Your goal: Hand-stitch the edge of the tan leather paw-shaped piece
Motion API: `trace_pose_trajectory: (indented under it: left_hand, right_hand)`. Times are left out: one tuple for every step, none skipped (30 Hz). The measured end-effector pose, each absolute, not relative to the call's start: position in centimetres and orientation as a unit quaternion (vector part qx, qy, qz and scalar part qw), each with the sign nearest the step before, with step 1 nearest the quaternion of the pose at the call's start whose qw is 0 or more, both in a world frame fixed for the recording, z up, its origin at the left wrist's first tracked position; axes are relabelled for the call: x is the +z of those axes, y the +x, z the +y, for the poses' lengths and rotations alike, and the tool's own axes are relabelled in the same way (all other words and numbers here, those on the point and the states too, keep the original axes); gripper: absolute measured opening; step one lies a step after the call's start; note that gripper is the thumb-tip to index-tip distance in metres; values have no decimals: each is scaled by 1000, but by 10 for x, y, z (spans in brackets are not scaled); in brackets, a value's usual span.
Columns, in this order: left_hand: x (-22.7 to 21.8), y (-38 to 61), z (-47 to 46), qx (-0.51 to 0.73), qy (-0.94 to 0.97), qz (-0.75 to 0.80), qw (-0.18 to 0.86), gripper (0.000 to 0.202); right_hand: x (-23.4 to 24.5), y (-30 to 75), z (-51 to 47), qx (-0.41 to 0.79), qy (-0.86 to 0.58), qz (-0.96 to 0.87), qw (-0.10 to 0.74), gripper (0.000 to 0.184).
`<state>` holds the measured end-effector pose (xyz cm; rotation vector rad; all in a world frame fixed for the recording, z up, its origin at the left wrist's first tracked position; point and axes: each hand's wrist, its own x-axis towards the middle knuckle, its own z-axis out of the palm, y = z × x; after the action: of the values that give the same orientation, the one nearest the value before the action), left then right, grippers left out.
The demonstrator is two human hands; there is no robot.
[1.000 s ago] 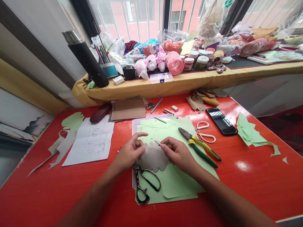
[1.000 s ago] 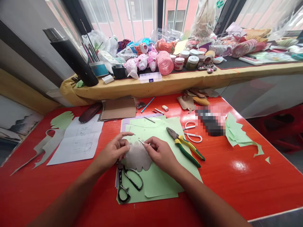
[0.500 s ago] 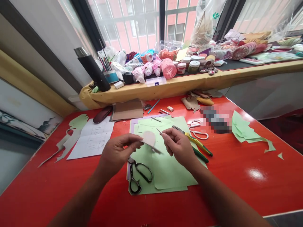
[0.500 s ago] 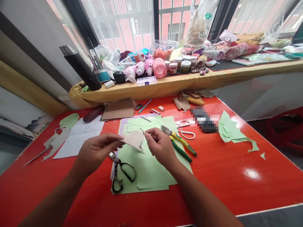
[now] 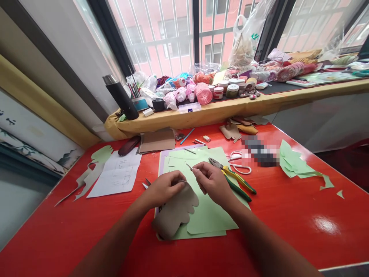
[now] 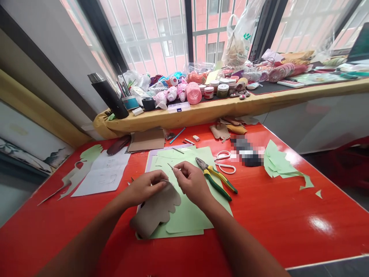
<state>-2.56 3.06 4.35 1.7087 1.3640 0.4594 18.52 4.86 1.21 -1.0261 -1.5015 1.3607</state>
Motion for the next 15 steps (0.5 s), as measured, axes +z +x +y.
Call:
trace_pose_trajectory:
  left_hand:
    - [35, -24, 35, 198, 675, 544, 458, 21]
    - [29, -24, 38, 208, 664, 540, 473, 25]
    - [24, -25, 39, 213, 654, 537, 488, 29]
    - [20, -27, 40, 215, 645, 536, 500, 34]
    - [17, -30, 39, 216, 637, 539, 506, 38]
    - [14, -32, 39, 217, 631, 548, 505, 40]
    - [12, -34, 37, 217, 625, 560, 499, 40]
    - [10, -35, 36, 217, 620, 574, 489, 38]
    - [8, -35, 34, 216, 618, 587, 476, 36]
    - [6, -34, 33, 218, 617, 598, 463, 35]
    - [5, -33, 32, 221, 616, 605, 454, 33]
    - [4, -31, 31, 226, 615, 608, 448, 31]
    - [3, -29, 30, 234, 614, 609, 445, 29]
    - [3, -27, 30, 242, 614, 609, 440, 27]
    - [3, -24, 29, 249, 615, 609, 435, 25]
  right_hand:
    - [11, 186, 50, 540, -417, -599, 419, 28]
    - [10, 187, 52, 538, -424, -597, 418, 28]
    - [9, 188, 53, 536, -430, -596, 416, 28]
    - [9, 188, 54, 535, -435, -595, 413, 28]
    - [8, 188, 54, 536, -438, -595, 409, 28]
    - [8, 188, 54, 537, -439, -595, 405, 28]
    - [8, 187, 54, 539, -440, -596, 401, 28]
    - [7, 186, 53, 540, -440, -598, 396, 28]
    - [7, 186, 53, 539, -442, -601, 392, 28]
    - [6, 185, 52, 536, -444, -604, 388, 28]
    - [5, 184, 52, 532, -448, -608, 383, 27]
    - [3, 183, 52, 527, -451, -613, 379, 27]
    - [2, 183, 52, 522, -454, -617, 374, 27]
    - [1, 183, 53, 518, -456, -622, 370, 27]
    - [-1, 183, 54, 513, -459, -628, 363, 26]
